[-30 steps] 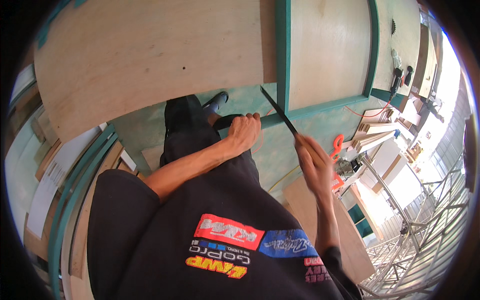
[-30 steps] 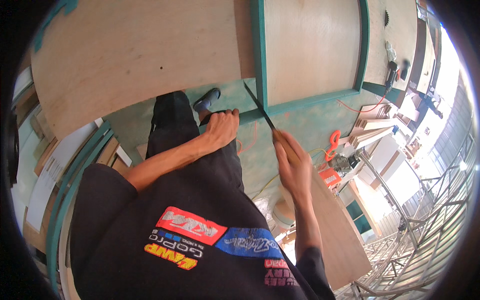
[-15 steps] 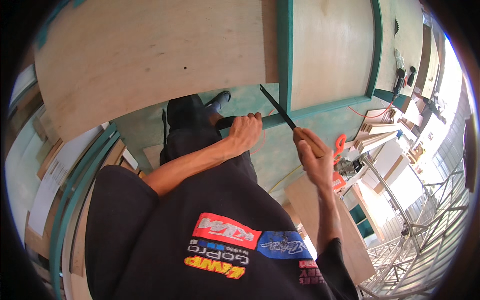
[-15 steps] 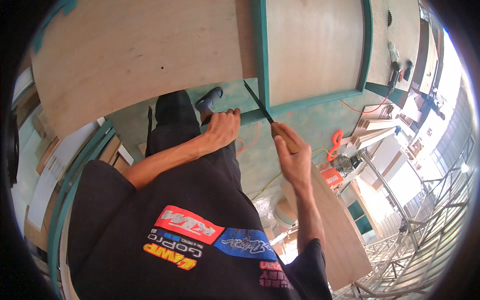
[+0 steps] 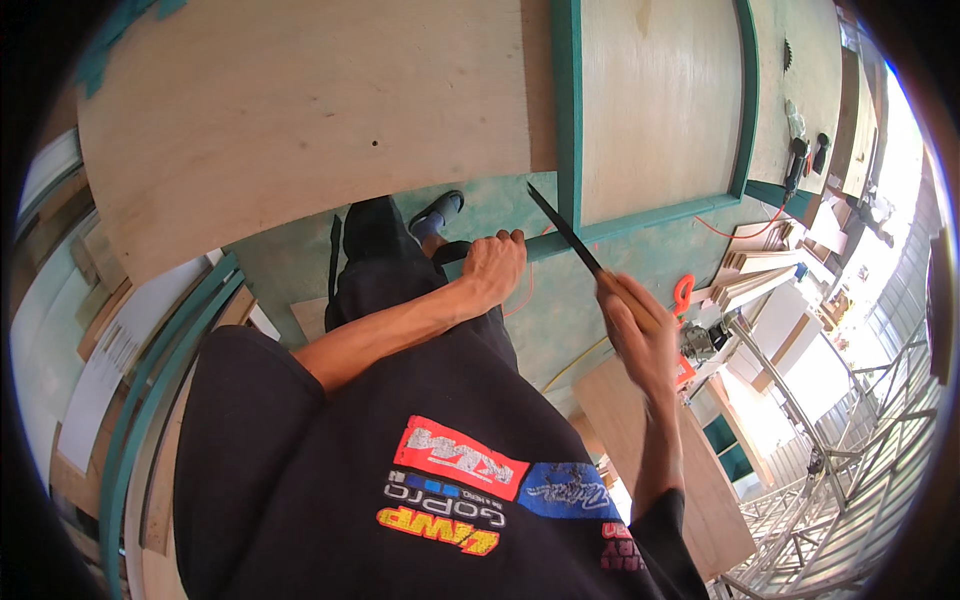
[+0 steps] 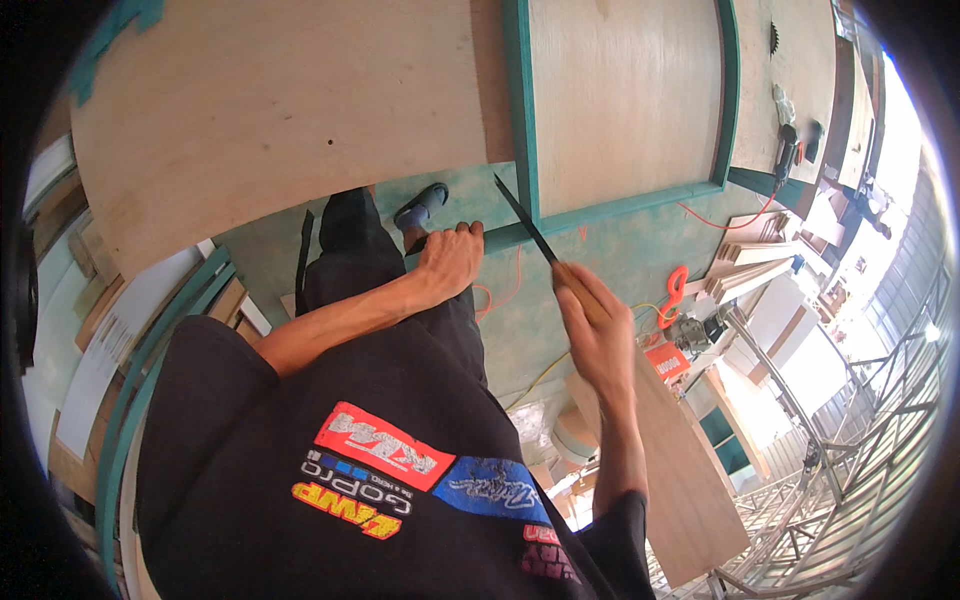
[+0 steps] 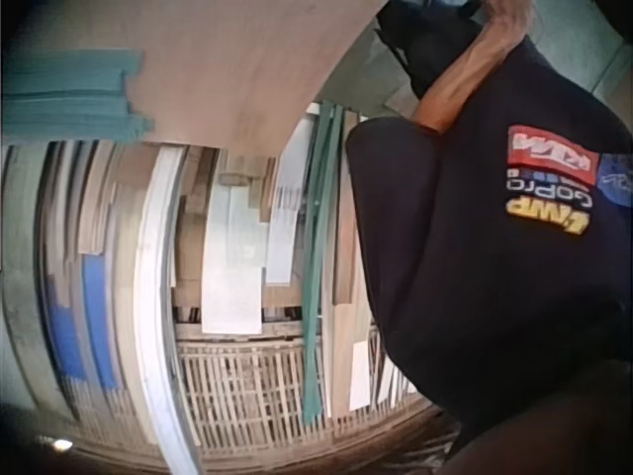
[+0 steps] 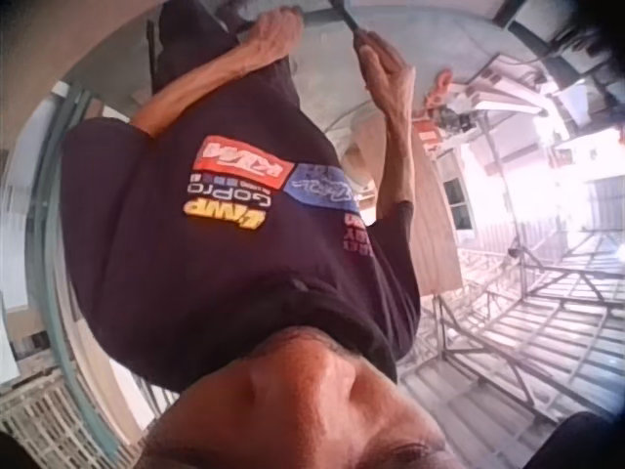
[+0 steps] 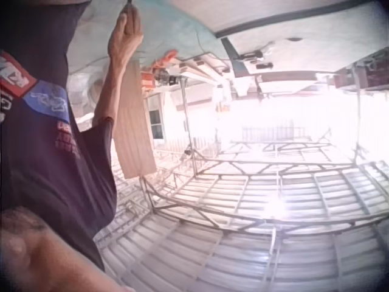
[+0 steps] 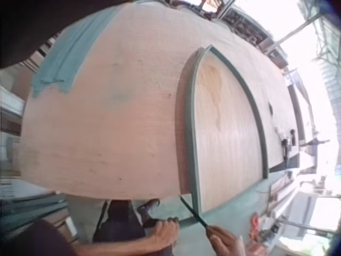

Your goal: The person attaches a curved wooden piece to a flat wooden board using a pneumatic nailer and then trims a section of wood with a hand saw before picking up the assembly.

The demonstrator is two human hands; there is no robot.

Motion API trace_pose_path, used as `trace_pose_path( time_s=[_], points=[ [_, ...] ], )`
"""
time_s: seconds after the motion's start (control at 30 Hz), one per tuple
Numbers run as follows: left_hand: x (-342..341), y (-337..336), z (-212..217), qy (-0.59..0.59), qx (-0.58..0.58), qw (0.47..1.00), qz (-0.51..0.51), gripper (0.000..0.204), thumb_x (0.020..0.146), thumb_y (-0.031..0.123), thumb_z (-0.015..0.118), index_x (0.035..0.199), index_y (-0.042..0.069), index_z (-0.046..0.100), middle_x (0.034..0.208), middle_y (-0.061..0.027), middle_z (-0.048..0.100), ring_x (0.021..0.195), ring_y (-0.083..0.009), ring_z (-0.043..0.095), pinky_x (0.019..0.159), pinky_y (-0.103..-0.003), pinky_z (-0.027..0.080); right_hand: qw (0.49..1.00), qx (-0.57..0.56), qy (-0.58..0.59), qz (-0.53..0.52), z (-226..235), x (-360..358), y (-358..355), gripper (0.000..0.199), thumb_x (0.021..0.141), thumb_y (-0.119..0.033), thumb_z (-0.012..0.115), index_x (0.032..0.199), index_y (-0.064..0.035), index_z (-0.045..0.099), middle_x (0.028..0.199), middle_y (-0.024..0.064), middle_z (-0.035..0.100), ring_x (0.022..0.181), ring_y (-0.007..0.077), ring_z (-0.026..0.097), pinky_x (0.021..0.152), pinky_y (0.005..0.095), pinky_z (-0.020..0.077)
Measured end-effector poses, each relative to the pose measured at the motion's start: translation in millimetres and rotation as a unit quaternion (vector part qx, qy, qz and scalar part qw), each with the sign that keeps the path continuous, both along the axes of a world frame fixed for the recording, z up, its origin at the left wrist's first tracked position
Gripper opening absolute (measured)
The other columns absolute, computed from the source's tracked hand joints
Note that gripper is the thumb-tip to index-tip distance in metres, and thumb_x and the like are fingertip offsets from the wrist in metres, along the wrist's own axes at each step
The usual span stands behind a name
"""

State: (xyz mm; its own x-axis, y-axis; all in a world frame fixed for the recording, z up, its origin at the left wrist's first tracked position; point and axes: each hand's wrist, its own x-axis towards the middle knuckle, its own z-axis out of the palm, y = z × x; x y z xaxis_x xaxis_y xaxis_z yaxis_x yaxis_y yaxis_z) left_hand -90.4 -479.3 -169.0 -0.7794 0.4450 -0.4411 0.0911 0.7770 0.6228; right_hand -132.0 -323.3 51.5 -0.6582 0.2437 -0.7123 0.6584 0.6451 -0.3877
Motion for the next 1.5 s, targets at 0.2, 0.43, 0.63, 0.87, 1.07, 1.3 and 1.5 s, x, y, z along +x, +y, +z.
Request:
trace_pose_path(
  time_s=[0.2, 0.43, 0.63, 0.87, 1.07, 1.3, 1.5],
  points=[
    [0, 2, 3, -0.019, 0.013, 1.000, 0.000, 0.021, 0.085, 0.009, 0.062, 0.103, -0.003, 0.063, 0.090, -0.0190, 0.071, 0.074, -0.0312, 0.074, 0.061, -0.040, 0.060, 0.999, -0.002, 0.029, -0.015, 42, 13, 1, 0.041, 0.096, -0.018, 0.066, 0.131, 0.0032, 0.064, 0.100, 0.0083, 0.074, 0.071, 0.0058, 0.060, 0.061, 0.0207, 0.0466],
    [-1, 1, 1, -0.016, 0.009, 1.000, 0.003, 0.022, 0.086, 0.010, 0.061, 0.104, -0.003, 0.063, 0.090, -0.0188, 0.070, 0.074, -0.0307, 0.074, 0.060, -0.040, 0.060, 0.999, -0.015, -0.024, -0.018, 27, -15, -10, 0.039, 0.096, -0.016, 0.066, 0.131, 0.0033, 0.064, 0.083, 0.0014, 0.067, 0.066, 0.0053, 0.057, 0.055, 0.0224, 0.0458],
    [-3, 3, 0, -0.003, 0.007, 1.000, 0.007, 0.022, 0.086, 0.010, 0.060, 0.103, -0.002, 0.063, 0.087, -0.0175, 0.070, 0.072, -0.0293, 0.074, 0.056, -0.037, 0.059, 0.999, -0.017, 0.003, -0.032, 43, -10, -17, 0.040, 0.096, -0.017, 0.068, 0.130, 0.0032, 0.064, 0.104, 0.0095, 0.075, 0.080, 0.0055, 0.062, 0.068, 0.0200, 0.0489],
    [5, -3, 3, -0.013, 0.009, 1.000, 0.005, 0.021, 0.085, 0.010, 0.060, 0.102, -0.002, 0.063, 0.088, -0.0178, 0.070, 0.072, -0.0295, 0.074, 0.057, -0.038, 0.060, 0.999, 0.005, -0.011, -0.037, 47, -15, -15, 0.041, 0.096, -0.019, 0.068, 0.130, 0.0032, 0.064, 0.098, 0.0081, 0.073, 0.068, 0.0070, 0.059, 0.061, 0.0233, 0.0478],
    [-4, -2, 0, -0.003, 0.010, 1.000, 0.001, 0.021, 0.086, 0.010, 0.060, 0.103, -0.002, 0.063, 0.089, -0.0184, 0.070, 0.073, -0.0305, 0.075, 0.059, -0.038, 0.060, 0.990, 0.060, 0.052, 0.115, 55, 5, -16, 0.038, 0.097, -0.017, 0.064, 0.130, 0.0021, 0.064, 0.102, 0.0107, 0.075, 0.081, 0.0165, 0.065, 0.078, 0.0331, 0.0537],
    [8, 2, -2, -0.002, 0.009, 1.000, 0.007, 0.019, 0.087, 0.012, 0.062, 0.100, -0.001, 0.063, 0.087, -0.0174, 0.070, 0.072, -0.0282, 0.074, 0.059, -0.037, 0.059, 0.999, 0.040, -0.026, 0.003, -1, -10, -12, 0.037, 0.096, -0.016, 0.065, 0.128, 0.0037, 0.065, 0.105, 0.0130, 0.075, 0.082, 0.0162, 0.065, 0.079, 0.0313, 0.0531],
    [3, 2, 4, 0.004, -0.003, 1.000, 0.011, 0.018, 0.087, 0.013, 0.063, 0.099, -0.001, 0.064, 0.086, -0.0167, 0.070, 0.071, -0.0269, 0.074, 0.058, -0.035, 0.059, 0.999, 0.032, 0.017, 0.033, 60, -6, -24, 0.038, 0.095, -0.017, 0.066, 0.127, 0.0035, 0.065, 0.105, 0.0130, 0.075, 0.085, 0.0150, 0.066, 0.079, 0.0308, 0.0532]
  ],
)
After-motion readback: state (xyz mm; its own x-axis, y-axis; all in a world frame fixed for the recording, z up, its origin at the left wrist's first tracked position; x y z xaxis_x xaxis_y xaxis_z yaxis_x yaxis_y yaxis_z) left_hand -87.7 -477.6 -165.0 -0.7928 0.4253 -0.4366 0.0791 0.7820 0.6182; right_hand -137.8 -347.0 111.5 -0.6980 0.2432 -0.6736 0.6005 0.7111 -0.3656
